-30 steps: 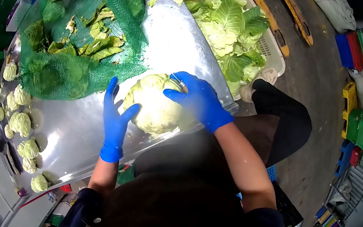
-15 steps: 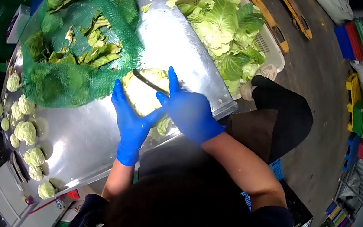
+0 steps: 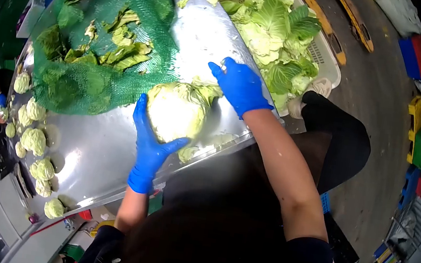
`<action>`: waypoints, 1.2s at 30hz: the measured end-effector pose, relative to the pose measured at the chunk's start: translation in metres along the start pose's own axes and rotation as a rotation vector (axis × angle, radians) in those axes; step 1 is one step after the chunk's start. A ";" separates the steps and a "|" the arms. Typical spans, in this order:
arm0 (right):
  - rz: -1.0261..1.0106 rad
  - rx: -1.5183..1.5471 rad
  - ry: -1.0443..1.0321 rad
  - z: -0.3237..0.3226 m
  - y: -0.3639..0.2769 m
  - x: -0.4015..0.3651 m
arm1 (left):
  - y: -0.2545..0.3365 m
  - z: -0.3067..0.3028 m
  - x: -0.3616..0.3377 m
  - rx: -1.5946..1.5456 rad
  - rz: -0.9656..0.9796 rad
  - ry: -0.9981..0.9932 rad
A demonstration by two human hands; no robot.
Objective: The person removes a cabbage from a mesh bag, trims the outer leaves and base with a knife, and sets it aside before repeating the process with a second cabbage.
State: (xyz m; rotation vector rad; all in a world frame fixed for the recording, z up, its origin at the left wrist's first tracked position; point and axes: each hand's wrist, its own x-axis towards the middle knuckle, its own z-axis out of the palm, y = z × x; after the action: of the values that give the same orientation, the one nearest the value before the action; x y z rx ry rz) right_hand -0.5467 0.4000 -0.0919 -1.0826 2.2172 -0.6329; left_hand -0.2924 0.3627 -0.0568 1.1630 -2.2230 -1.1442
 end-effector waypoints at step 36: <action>0.001 0.035 -0.043 0.009 0.050 -0.002 | -0.003 -0.001 0.010 0.174 0.113 -0.039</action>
State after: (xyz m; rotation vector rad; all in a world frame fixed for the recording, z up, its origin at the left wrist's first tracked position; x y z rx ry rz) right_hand -0.5661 0.4283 -0.1296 -1.0677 2.1620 -0.6399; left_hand -0.2960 0.3534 -0.0586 1.0725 -2.4246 -0.9523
